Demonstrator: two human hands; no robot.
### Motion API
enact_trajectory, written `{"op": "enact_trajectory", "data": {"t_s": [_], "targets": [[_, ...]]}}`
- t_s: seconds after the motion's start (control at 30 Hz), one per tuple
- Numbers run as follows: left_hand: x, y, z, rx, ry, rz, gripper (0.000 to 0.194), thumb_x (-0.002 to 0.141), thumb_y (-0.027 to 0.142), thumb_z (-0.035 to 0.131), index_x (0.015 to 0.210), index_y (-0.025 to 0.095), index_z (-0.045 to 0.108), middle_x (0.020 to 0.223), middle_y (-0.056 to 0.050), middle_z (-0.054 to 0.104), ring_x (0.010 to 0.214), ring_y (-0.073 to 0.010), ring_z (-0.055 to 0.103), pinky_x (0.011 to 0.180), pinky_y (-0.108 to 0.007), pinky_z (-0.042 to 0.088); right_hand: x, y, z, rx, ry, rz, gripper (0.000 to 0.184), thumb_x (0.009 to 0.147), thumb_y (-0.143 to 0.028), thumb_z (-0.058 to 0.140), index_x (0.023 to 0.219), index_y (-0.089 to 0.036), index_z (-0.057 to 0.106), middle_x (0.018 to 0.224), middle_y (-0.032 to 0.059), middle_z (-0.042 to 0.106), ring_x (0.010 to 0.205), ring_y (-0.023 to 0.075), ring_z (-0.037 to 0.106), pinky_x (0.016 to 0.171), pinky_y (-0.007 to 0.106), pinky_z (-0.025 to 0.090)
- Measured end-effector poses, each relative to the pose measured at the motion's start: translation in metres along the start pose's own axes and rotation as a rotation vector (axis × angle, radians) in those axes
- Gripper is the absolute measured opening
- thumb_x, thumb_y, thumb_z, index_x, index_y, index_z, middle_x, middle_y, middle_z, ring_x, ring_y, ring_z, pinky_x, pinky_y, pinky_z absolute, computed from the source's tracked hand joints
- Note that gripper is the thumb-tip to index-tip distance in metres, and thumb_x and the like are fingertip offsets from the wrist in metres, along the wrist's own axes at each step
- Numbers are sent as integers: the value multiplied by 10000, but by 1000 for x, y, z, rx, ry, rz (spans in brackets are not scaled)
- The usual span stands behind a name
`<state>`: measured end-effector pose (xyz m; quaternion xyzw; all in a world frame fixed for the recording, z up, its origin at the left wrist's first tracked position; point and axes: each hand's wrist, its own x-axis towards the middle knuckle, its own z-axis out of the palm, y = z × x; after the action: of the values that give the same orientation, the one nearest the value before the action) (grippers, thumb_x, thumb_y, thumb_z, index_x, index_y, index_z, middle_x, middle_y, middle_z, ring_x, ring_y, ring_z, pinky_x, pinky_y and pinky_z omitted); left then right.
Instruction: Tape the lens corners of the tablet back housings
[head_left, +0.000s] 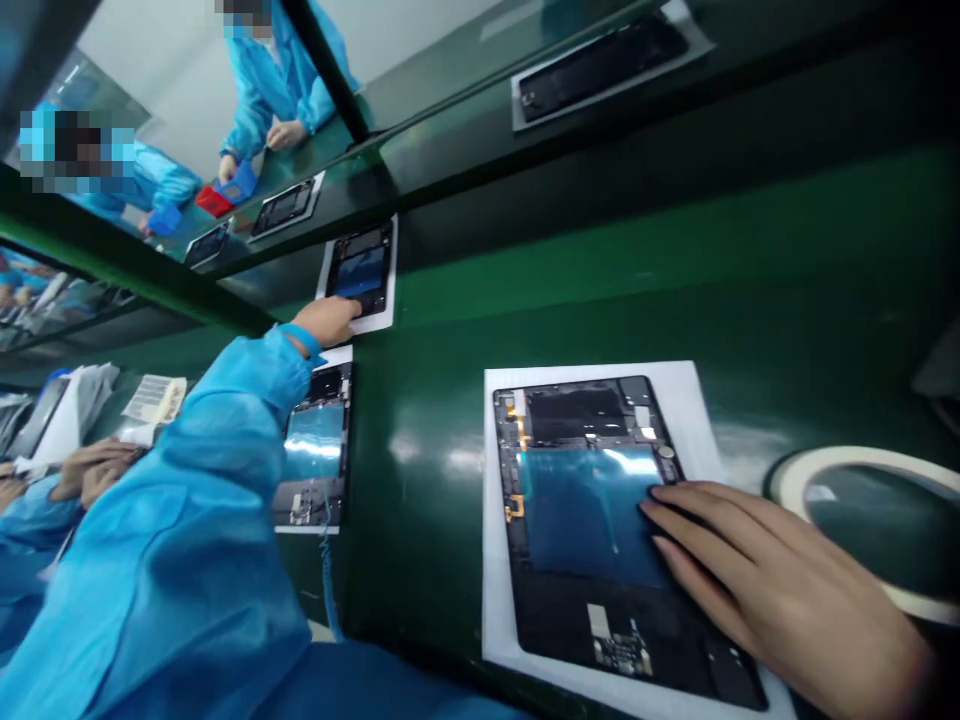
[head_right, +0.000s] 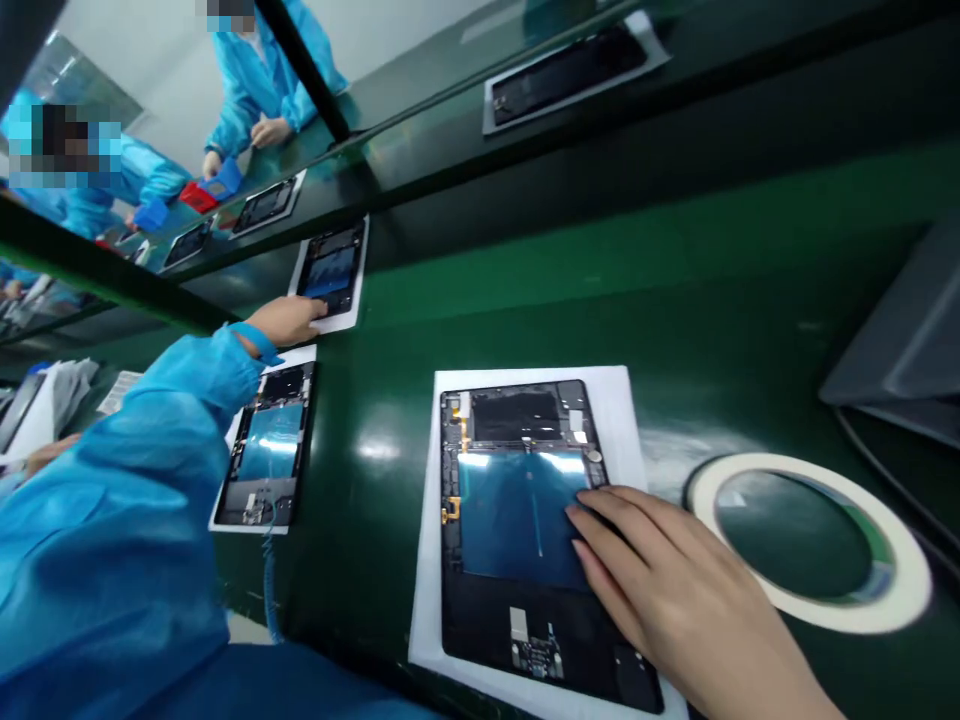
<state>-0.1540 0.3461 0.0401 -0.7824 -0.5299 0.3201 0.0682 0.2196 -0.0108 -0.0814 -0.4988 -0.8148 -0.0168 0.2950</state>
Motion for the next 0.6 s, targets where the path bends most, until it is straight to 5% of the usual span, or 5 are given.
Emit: {"op": "enact_trajectory", "data": {"t_s": [0.2, 0.33, 0.5, 0.6], "targets": [[-1, 8, -5, 65, 45, -30, 227, 933, 225, 590, 1112, 116, 676, 1061, -116, 739, 895, -225, 632, 753, -276, 375, 24, -6, -4, 13, 11, 78, 212, 1010, -196, 498, 984, -133, 699, 988, 88, 704, 920, 205, 631, 819, 354, 484], [-18, 23, -27, 45, 124, -50, 198, 954, 232, 551, 1023, 96, 679, 1007, -105, 725, 911, -234, 642, 791, -287, 415, 26, -9, -8, -38, -32, 63, 220, 1006, -185, 497, 1028, -125, 708, 988, 91, 700, 924, 212, 631, 805, 355, 489], [-113, 86, -71, 24, 389, 29, 352, 1035, 276, 372, 1146, 76, 639, 1093, -76, 661, 998, -219, 634, 837, -297, 430, 20, -9, -10, -25, -64, 48, 224, 1008, -206, 498, 1056, -132, 704, 1062, 115, 699, 975, 234, 646, 806, 367, 516], [-196, 162, -67, -20, 808, 298, 181, 967, 178, 496, 915, 120, 659, 775, -42, 627, 661, -180, 594, 586, -281, 388, 14, -11, -16, -29, -50, 31, 201, 1006, -212, 511, 1051, -133, 690, 1060, 113, 704, 979, 237, 655, 807, 361, 529]]}}
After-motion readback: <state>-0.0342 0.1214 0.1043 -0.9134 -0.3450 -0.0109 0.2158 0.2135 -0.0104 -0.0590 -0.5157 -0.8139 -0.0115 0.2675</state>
